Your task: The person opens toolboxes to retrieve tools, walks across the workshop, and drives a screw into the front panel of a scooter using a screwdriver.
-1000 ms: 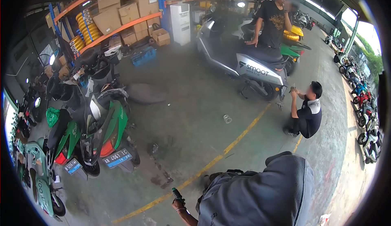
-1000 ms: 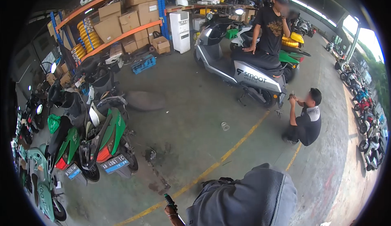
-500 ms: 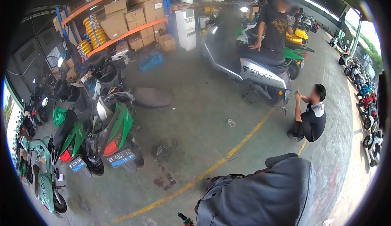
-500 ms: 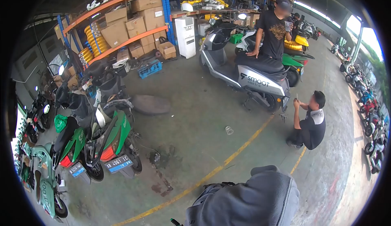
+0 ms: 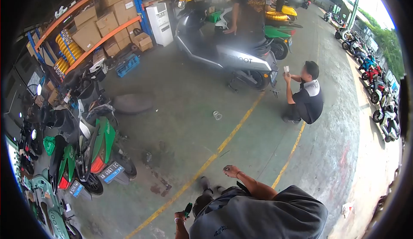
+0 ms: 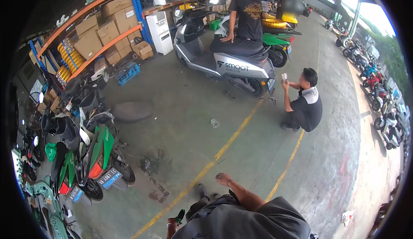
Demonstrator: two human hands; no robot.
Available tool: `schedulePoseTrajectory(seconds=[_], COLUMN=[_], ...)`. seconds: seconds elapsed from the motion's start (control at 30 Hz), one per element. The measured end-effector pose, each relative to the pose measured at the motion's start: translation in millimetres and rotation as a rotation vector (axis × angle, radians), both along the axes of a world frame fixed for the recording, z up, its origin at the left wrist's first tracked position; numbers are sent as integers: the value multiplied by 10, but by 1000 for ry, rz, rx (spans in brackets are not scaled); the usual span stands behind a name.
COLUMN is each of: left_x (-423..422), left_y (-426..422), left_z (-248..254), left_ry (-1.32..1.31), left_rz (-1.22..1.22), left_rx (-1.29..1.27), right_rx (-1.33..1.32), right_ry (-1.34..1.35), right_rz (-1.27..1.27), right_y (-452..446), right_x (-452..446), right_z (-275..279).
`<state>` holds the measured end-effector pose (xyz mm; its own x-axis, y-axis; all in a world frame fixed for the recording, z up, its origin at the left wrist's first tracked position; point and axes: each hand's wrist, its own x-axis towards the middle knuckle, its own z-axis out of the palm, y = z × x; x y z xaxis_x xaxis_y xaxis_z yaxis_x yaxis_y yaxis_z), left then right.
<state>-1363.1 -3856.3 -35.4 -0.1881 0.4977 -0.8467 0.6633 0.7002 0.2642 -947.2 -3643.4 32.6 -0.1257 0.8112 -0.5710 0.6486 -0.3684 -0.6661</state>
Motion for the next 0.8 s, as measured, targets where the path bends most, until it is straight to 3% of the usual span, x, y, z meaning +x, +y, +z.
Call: schedulePoseTrajectory(seconds=[0.07, 0.1, 0.17, 0.2, 0.23, 0.3, 0.37, 0.43, 0.53, 0.67, 0.77, 0.8], left_x=[90, 155, 300, 309, 301, 386, 438, 367, 289, 257, 170, 164], left_y=[177, 212, 266, 222, 136, 14, -133, -363, -740, -1219, -1622, -1703], left_z=[252, 291, 302, 255, 212, 248, 239, 100, -72, -34, -57, -34], left_ry=[-24, -18, -55, -54, -92, -103, -131, -64, 20, 78, 9, 0], left_rz=[-279, -294, 318, 308, 153, 63, -32, -133, -230, -251, -7, 193], left_rx=[156, 159, 211, 207, 376, 444, 484, 431, 390, 326, 367, 205], right_rx=[-75, -144, -319, -387, -459, -570, -662, -647, -732, -598, -388, -306], right_ry=[7, 7, -73, -199, -326, -312, -231, -189, -292, -236, -178, -182], right_rz=[-59, -98, -118, -23, 75, -10, -467, -590, -524, -339, -79, -14], right_y=[-368, -556, -988, -1206, -1468, -2144, -2562, -2788, -2832, -2427, -1852, -1679], right_x=[240, 382, 713, 902, 1110, 1508, 1659, 1684, 1693, 1403, 935, 713], right_z=[-24, -42, -128, -296, -543, -969, -904, -563, -531, -592, -443, -216])
